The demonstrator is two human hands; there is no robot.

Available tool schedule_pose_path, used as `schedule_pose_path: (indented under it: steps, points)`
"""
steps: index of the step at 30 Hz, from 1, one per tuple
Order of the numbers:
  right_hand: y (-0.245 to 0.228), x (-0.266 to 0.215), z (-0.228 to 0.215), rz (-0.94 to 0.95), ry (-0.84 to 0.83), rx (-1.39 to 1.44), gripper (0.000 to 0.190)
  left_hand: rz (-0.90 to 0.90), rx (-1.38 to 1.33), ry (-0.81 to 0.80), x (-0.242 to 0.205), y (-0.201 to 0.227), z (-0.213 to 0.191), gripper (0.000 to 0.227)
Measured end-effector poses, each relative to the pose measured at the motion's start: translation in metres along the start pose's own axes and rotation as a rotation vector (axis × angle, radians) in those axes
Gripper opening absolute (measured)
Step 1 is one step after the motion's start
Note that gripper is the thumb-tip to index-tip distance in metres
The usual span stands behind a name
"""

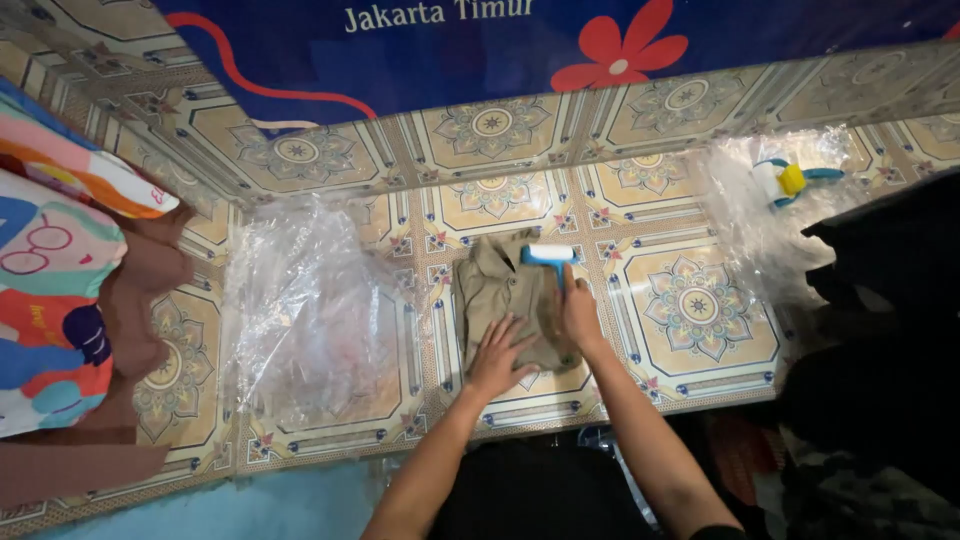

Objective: Using a lint roller to remove debris from a shirt and pants, followed by folding the garments and placing them into plastic bags.

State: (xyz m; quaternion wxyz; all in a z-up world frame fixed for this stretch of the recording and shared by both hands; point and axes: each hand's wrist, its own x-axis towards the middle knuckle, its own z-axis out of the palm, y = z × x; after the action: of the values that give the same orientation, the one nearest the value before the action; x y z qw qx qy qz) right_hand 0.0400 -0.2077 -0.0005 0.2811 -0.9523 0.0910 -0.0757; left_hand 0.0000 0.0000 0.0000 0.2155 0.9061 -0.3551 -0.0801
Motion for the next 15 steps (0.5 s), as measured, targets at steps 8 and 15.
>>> schedule_pose_path:
  steps: [8,15]
  points:
    - [0.029,-0.055,-0.02,-0.026,-0.095,-0.035,0.052,-0.149,0.01,0.076,0.02,-0.004,0.004,0.057]
    - [0.038,-0.098,-0.13,0.082,-0.277,-0.066,0.05,-0.301,-0.379,0.34,-0.012,-0.015,-0.021,0.025]
